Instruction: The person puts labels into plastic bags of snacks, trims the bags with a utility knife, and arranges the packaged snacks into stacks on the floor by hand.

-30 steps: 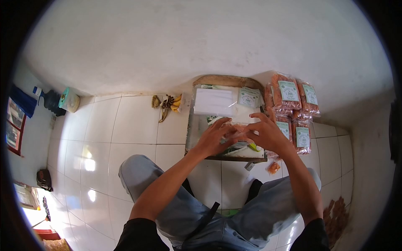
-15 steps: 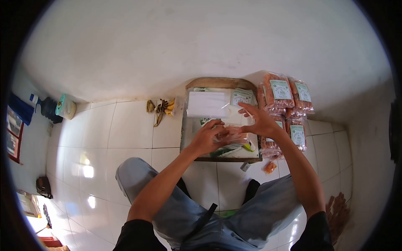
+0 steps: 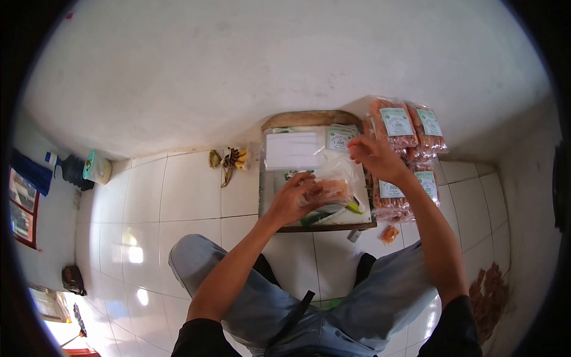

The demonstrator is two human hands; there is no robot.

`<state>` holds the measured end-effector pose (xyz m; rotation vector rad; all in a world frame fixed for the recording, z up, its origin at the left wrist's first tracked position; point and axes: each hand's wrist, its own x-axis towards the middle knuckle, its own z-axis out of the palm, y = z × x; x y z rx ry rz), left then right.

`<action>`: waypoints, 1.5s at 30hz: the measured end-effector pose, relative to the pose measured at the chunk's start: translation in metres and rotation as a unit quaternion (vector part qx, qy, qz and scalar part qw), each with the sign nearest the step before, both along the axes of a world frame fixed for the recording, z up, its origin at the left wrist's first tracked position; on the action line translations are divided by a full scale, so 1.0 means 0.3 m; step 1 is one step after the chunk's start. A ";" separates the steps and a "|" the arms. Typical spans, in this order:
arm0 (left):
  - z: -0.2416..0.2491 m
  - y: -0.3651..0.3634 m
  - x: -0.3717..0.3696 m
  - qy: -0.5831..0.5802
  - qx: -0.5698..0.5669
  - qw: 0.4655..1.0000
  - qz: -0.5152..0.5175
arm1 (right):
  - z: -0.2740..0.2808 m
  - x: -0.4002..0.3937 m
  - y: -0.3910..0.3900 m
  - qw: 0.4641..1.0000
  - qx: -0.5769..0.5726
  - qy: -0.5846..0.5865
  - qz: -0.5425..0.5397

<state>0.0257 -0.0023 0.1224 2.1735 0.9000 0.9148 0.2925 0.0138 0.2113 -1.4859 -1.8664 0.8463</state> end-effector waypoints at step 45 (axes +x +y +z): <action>0.020 0.001 0.010 0.103 0.130 0.986 -0.009 | -0.142 0.027 -0.248 0.977 0.099 -0.105 0.158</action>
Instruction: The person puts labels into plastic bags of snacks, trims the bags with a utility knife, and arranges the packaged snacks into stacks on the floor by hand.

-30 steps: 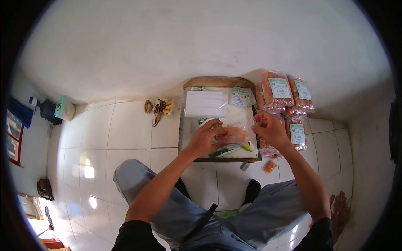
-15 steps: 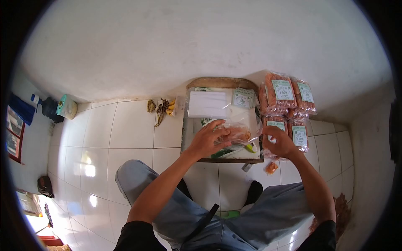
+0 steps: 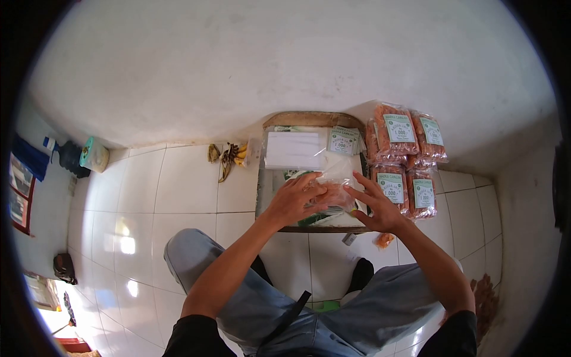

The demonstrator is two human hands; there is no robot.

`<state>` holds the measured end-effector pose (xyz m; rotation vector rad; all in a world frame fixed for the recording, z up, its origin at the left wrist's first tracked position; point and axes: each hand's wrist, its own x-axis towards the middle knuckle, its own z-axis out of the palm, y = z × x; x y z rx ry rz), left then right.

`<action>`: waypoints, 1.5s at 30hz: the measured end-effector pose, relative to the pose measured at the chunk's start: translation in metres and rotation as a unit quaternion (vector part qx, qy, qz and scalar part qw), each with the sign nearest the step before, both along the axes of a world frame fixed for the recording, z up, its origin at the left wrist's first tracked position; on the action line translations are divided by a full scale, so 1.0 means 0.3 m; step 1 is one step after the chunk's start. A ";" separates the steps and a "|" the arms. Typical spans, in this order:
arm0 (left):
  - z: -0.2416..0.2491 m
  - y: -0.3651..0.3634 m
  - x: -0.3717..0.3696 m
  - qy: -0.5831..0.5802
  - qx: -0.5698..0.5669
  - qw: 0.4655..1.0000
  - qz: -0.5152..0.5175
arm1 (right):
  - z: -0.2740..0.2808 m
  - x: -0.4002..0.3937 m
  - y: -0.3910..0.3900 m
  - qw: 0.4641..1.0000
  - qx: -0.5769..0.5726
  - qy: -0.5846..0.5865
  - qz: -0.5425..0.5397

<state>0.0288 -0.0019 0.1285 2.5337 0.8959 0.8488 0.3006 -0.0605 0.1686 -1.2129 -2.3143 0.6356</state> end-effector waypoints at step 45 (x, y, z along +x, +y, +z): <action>-0.102 -0.012 0.085 -0.323 -0.362 0.874 0.034 | -0.179 -0.099 0.062 0.930 -0.096 0.293 -0.198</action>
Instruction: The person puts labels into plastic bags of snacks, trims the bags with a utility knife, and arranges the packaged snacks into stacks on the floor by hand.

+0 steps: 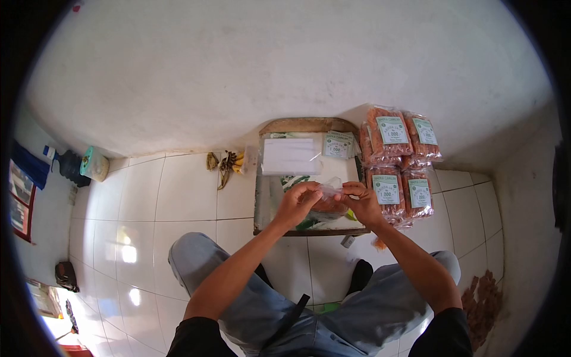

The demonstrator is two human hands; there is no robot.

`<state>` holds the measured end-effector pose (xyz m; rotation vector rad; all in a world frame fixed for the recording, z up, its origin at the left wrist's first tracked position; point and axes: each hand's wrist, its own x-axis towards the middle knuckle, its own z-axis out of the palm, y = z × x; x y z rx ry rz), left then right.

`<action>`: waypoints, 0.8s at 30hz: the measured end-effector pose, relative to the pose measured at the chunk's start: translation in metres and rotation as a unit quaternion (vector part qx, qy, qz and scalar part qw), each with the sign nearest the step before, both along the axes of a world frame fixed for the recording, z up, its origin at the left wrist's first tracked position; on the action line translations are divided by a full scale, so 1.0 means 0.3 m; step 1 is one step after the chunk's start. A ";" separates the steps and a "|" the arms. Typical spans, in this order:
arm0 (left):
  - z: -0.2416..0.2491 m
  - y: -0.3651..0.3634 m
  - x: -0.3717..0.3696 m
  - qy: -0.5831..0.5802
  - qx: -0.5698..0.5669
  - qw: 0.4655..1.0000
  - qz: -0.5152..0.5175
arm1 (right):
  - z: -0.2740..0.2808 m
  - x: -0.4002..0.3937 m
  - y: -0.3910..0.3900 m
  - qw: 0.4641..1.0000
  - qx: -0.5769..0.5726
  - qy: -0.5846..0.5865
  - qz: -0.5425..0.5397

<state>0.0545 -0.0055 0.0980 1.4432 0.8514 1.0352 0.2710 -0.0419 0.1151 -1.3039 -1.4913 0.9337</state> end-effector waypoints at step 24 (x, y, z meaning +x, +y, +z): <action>0.068 0.008 0.016 0.002 -0.015 0.994 -0.107 | 0.071 0.038 0.009 0.996 0.038 -0.038 0.069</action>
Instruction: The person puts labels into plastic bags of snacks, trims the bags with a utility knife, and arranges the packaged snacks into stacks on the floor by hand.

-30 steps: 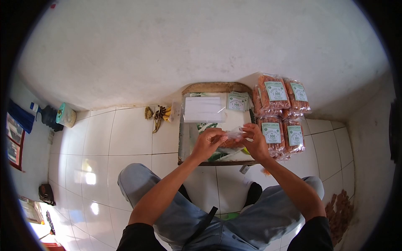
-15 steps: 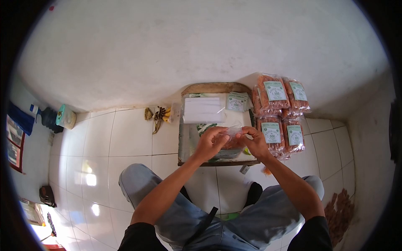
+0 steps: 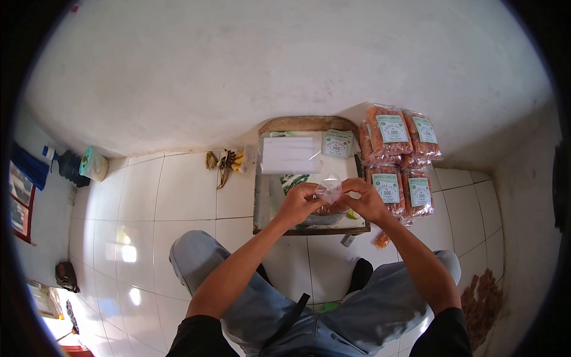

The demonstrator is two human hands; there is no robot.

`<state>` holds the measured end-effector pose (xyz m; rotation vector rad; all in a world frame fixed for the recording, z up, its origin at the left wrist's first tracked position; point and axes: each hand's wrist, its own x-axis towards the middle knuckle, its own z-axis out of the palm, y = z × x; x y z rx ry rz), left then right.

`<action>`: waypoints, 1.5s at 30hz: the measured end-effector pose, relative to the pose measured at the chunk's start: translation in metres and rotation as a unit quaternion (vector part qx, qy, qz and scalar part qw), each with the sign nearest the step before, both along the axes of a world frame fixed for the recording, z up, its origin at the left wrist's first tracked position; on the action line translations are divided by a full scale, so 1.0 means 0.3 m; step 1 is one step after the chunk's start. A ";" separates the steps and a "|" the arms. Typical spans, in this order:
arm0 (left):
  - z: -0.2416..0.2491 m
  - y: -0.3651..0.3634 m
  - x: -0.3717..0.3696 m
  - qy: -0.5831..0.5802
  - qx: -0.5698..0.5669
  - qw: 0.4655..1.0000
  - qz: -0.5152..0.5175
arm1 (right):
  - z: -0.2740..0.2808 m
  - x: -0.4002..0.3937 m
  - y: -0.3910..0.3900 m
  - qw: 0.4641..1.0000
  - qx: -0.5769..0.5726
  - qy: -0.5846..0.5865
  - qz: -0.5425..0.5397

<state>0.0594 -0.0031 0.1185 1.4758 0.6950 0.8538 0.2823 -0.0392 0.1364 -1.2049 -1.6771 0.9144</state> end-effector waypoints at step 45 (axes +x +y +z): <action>-0.002 -0.006 0.005 0.066 0.141 0.987 0.050 | 0.101 0.015 -0.047 0.966 0.101 -0.195 0.136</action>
